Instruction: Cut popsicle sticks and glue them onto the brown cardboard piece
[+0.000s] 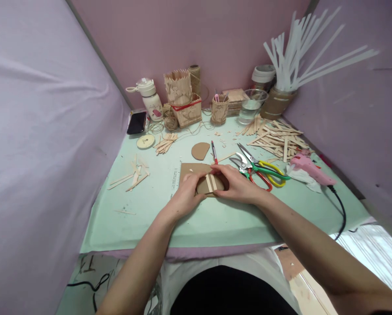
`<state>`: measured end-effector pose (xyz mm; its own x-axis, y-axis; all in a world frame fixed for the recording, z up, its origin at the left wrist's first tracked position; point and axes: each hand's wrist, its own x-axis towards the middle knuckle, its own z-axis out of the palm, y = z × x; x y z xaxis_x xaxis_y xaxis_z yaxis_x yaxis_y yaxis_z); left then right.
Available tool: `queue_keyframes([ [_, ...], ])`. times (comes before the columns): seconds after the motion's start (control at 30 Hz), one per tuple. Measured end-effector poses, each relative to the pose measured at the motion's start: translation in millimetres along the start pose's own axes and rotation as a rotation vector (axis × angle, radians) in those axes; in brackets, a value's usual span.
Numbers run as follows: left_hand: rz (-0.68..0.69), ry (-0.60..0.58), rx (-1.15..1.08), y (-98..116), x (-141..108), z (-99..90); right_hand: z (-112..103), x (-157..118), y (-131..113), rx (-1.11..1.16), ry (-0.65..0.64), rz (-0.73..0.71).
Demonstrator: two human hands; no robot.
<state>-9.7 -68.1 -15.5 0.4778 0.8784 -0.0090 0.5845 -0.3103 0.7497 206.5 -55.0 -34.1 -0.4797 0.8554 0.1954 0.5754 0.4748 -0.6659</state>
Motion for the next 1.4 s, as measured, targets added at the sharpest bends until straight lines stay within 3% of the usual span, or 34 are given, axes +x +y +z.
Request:
queue_keyframes([
  [1.27,0.009,-0.025,0.003,-5.6,0.7,-0.7,-0.8,-1.1,7.0,0.066,-0.001,-0.013],
  [1.4,0.065,-0.037,0.041,-6.2,0.6,-1.8,0.0,-1.2,7.3,0.069,-0.005,-0.021],
])
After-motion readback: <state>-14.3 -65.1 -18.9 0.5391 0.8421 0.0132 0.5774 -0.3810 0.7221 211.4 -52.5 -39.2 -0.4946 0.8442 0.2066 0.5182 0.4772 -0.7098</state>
